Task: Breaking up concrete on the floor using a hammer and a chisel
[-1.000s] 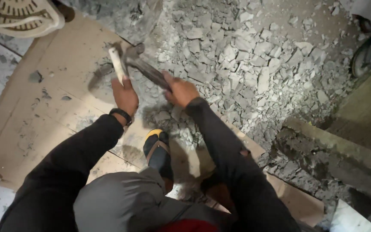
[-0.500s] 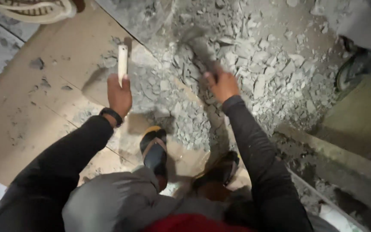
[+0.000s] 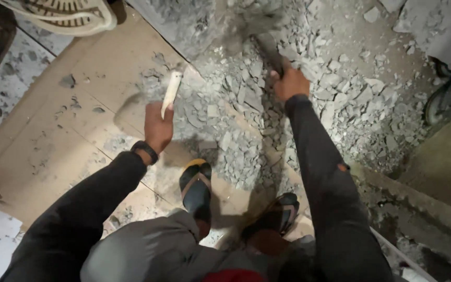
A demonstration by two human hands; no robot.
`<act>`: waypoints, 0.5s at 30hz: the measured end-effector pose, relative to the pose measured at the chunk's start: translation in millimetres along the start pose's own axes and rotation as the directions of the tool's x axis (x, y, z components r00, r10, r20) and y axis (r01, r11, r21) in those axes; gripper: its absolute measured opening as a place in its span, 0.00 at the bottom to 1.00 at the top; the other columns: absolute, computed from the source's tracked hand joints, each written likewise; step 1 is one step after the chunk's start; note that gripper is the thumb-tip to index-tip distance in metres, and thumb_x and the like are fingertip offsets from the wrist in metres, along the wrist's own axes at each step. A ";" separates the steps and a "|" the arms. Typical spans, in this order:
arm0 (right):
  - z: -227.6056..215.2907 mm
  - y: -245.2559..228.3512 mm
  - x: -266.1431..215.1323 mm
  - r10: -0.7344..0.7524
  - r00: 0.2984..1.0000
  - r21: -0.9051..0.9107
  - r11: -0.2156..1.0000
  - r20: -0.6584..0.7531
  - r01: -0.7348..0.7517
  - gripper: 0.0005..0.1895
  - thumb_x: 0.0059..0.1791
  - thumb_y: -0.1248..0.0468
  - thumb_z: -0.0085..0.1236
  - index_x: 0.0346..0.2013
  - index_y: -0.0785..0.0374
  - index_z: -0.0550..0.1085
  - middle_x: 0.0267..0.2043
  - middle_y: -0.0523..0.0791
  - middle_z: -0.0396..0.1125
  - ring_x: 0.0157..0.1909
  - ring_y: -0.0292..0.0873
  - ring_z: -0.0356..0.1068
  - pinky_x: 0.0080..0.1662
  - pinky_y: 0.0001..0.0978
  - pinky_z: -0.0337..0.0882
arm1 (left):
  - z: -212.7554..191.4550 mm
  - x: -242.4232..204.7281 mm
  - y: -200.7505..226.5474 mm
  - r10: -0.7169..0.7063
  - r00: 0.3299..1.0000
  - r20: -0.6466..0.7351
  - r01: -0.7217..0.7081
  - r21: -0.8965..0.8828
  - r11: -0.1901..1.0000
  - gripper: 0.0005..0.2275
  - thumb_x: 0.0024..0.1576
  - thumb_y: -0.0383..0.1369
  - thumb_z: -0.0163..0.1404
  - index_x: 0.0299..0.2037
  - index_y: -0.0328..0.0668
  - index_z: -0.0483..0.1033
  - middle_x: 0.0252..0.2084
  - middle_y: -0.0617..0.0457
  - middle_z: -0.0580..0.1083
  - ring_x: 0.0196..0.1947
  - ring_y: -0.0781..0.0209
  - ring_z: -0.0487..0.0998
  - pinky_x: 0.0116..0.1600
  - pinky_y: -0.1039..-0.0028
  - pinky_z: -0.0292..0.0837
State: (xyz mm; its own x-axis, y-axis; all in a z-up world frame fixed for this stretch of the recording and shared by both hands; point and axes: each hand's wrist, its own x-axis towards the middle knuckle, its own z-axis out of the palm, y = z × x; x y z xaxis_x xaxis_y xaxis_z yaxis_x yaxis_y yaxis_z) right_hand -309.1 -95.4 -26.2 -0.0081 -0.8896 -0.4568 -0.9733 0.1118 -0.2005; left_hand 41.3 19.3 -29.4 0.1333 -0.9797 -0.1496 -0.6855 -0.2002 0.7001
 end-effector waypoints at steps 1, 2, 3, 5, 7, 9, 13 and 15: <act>-1.5 -3.5 -4.1 0.019 1.000 0.119 0.993 -0.020 -0.017 0.23 0.53 0.49 0.41 0.58 0.56 0.62 0.45 0.53 0.68 0.49 0.57 0.68 0.49 0.56 0.67 | -4.3 -0.9 -0.7 -0.052 0.999 -0.012 0.052 -0.016 0.999 0.12 0.61 0.35 0.43 0.39 0.28 0.69 0.37 0.29 0.67 0.46 0.27 0.64 0.55 0.51 0.57; -1.1 -3.2 -14.6 0.048 0.999 0.231 0.972 -0.025 -0.041 0.24 0.55 0.48 0.39 0.54 0.64 0.65 0.43 0.55 0.68 0.48 0.58 0.68 0.49 0.56 0.68 | -6.3 -8.1 -0.8 -0.114 0.993 -0.009 0.113 -0.036 0.993 0.12 0.60 0.33 0.44 0.42 0.26 0.69 0.40 0.28 0.67 0.47 0.27 0.64 0.55 0.50 0.57; -5.4 -13.3 -32.0 0.053 0.998 0.225 0.973 -0.018 -0.047 0.24 0.55 0.48 0.39 0.54 0.64 0.65 0.43 0.55 0.68 0.48 0.58 0.68 0.49 0.56 0.68 | -6.5 -10.4 -6.8 -0.120 0.993 -0.002 0.119 -0.041 0.992 0.12 0.60 0.33 0.44 0.42 0.26 0.69 0.40 0.28 0.67 0.47 0.27 0.64 0.55 0.50 0.57; -19.7 -33.7 -56.4 -0.058 0.997 0.366 0.930 0.045 0.038 0.21 0.54 0.49 0.39 0.46 0.62 0.70 0.38 0.52 0.68 0.47 0.58 0.67 0.47 0.57 0.66 | -3.9 -3.1 -16.6 -0.187 0.982 0.003 0.187 -0.018 0.982 0.14 0.63 0.39 0.40 0.43 0.31 0.67 0.42 0.33 0.66 0.49 0.32 0.64 0.56 0.53 0.57; -47.4 -72.9 -79.6 -0.143 0.983 0.359 0.929 0.112 0.095 0.23 0.54 0.46 0.39 0.41 0.63 0.72 0.36 0.51 0.69 0.46 0.57 0.68 0.47 0.54 0.67 | 7.1 9.6 -20.8 -0.170 0.985 -0.026 0.170 -0.007 0.985 0.15 0.63 0.39 0.41 0.44 0.30 0.68 0.42 0.33 0.66 0.49 0.32 0.64 0.56 0.53 0.57; -37.0 -93.7 -88.2 -0.209 0.959 0.366 0.922 0.189 0.129 0.27 0.53 0.43 0.38 0.36 0.63 0.74 0.33 0.49 0.71 0.44 0.55 0.70 0.47 0.52 0.67 | 17.8 11.6 -16.2 -0.151 0.988 -0.031 0.152 0.015 0.988 0.15 0.63 0.40 0.43 0.44 0.29 0.68 0.41 0.33 0.66 0.49 0.31 0.64 0.56 0.53 0.57; 15.4 -84.2 -57.9 -0.238 0.947 0.140 0.967 0.217 0.212 0.28 0.52 0.45 0.34 0.62 0.56 0.58 0.43 0.58 0.68 0.47 0.62 0.68 0.47 0.59 0.69 | 25.7 32.0 12.1 -0.008 0.999 -0.034 0.007 -0.025 1.000 0.14 0.63 0.37 0.42 0.41 0.29 0.67 0.38 0.32 0.65 0.44 0.29 0.65 0.52 0.52 0.59; 23.6 -62.0 -59.4 -0.176 0.957 0.199 0.971 0.229 0.131 0.29 0.50 0.44 0.36 0.61 0.55 0.61 0.45 0.59 0.68 0.50 0.62 0.67 0.49 0.59 0.66 | 26.5 24.6 15.4 -0.003 1.000 0.014 0.004 -0.068 0.998 0.12 0.63 0.36 0.41 0.40 0.30 0.67 0.38 0.34 0.65 0.43 0.30 0.65 0.51 0.52 0.59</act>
State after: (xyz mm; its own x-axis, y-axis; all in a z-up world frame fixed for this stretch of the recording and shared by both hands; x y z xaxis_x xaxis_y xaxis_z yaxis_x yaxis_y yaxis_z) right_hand -242.8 -39.0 -7.1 0.2164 -0.7701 -0.6000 -0.9005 0.0801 -0.4275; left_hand 15.0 -7.7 -40.8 0.1251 -0.9789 -0.1616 -0.6345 -0.2042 0.7455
